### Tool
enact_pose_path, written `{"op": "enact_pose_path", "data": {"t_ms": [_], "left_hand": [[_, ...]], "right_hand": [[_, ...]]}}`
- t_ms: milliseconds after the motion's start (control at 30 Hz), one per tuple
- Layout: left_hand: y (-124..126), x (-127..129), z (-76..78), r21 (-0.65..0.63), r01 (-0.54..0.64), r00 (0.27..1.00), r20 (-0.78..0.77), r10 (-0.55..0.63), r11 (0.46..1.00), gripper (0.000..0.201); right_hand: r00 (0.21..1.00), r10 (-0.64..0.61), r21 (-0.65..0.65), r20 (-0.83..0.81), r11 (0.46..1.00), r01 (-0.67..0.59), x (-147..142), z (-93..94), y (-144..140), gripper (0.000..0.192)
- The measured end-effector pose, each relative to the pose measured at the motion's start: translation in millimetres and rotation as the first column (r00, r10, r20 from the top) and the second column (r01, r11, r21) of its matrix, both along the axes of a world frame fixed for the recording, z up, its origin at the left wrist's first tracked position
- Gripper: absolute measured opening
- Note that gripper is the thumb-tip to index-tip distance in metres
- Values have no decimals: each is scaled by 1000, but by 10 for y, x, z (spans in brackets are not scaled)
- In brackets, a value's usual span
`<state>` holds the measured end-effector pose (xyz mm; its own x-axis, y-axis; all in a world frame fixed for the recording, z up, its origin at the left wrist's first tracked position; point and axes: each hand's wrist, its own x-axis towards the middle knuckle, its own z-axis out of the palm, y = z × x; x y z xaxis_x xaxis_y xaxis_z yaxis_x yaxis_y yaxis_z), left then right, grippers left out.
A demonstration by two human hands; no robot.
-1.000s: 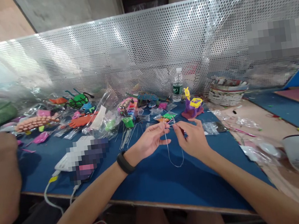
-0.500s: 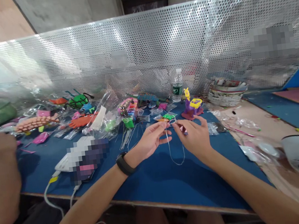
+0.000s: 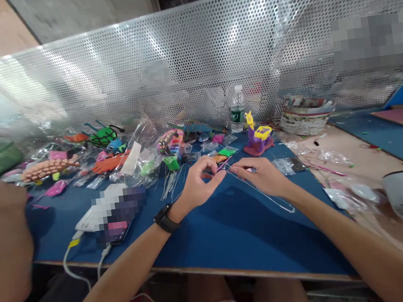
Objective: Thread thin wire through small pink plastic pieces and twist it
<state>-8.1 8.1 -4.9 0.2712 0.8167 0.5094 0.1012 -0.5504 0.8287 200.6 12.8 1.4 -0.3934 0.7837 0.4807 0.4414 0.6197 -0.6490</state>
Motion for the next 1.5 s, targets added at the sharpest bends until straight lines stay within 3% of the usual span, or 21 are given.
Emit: {"op": "enact_pose_path", "data": {"t_ms": [167,300,500,700,867,967,1167,1333,1500], "left_hand": [[-8,5,-19,129,-62,994,-85,73,990,16],[19,-14,-71,200,-112,977,-158,145,973,20],[9,-15,-73,365,-46,955,-257,148,930,2],[-9,32,-77,423,-80,949,-246,200,903,11],[-30,50,-90,480,-89,930,-274,246,873,14],[-37,59,-94,483,-111,915,-292,279,869,15],[-22,67,-99,470,-122,917,-284,281,874,16],[-29,39,-79,361,-30,951,-278,138,932,9],[-65,-3,-36,180,66,974,-224,-24,981,9]], "right_hand": [[995,85,47,45,995,-87,58,7,20,31],[984,-3,218,178,975,-37,52,-44,21,27],[946,-208,557,250,830,35,-43,-118,-48,27],[939,-198,594,282,805,-9,-125,-188,-60,27],[914,-277,650,297,760,19,-154,-241,-43,27],[920,-275,612,281,789,48,-152,-246,-47,26],[960,-152,448,235,894,32,-119,-208,-41,23],[989,-47,244,142,970,11,-68,-157,-26,19],[998,56,33,-32,998,-55,0,-117,11,25]]}}
